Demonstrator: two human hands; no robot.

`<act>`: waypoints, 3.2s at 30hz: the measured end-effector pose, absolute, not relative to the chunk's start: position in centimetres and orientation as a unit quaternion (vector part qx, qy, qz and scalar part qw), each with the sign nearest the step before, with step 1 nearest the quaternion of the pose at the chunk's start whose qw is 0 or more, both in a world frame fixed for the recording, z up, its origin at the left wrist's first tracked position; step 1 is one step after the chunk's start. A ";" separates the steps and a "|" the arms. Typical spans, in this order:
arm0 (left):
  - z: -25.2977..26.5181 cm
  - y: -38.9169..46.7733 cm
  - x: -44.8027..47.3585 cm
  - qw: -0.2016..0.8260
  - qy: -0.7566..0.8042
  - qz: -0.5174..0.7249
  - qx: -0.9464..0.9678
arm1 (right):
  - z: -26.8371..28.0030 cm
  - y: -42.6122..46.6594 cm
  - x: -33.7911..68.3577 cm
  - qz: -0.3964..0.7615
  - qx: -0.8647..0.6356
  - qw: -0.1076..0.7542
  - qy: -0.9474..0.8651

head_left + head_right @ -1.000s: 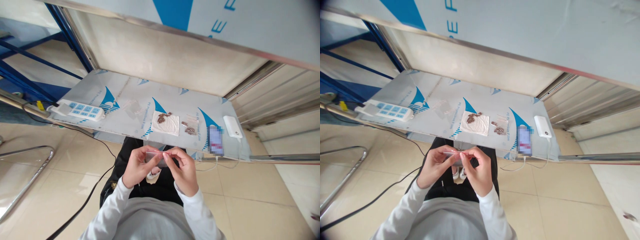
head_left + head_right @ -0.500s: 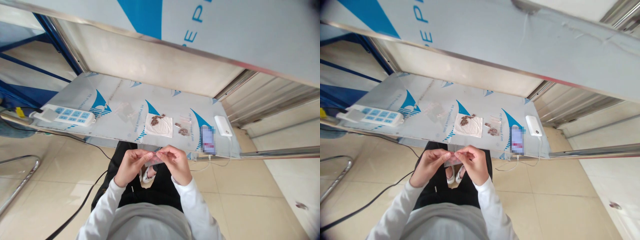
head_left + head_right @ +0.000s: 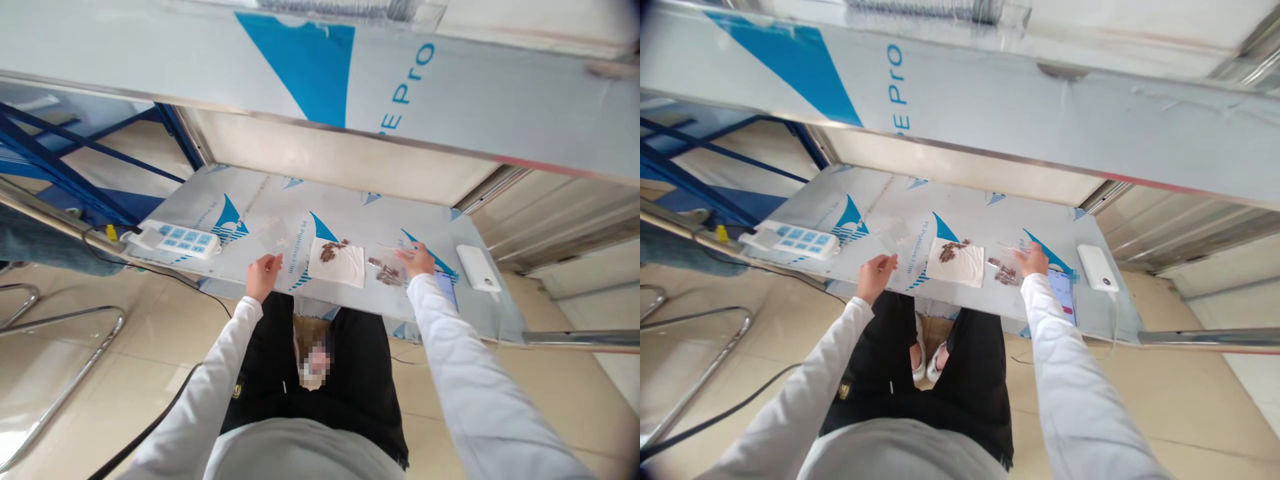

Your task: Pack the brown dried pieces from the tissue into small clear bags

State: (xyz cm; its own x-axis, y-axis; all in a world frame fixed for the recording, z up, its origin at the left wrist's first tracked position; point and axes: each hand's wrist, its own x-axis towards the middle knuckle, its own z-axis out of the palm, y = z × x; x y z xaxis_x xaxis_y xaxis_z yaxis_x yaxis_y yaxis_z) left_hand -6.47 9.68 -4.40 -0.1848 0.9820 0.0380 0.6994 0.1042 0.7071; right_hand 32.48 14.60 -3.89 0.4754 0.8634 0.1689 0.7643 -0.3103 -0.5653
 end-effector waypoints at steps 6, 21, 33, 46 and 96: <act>-6.9 15.6 -7.2 0.160 0.755 0.276 0.572 | -3.9 11.1 31.2 -0.013 -0.771 0.356 -0.528; -3.8 12.8 -4.6 0.134 0.729 0.252 0.622 | -2.8 -7.1 16.8 0.231 -0.682 0.466 -0.514; 1.6 -2.4 0.6 0.216 0.586 0.447 0.640 | 2.8 -2.5 11.2 0.457 -0.574 0.517 -0.441; 1.8 -2.5 -0.3 0.448 0.569 0.419 0.548 | 3.0 -3.8 12.5 0.240 -0.602 0.460 -0.606; 0.5 -2.0 -1.5 0.363 0.523 0.364 0.680 | -4.9 13.6 18.0 0.186 -0.643 0.222 -0.710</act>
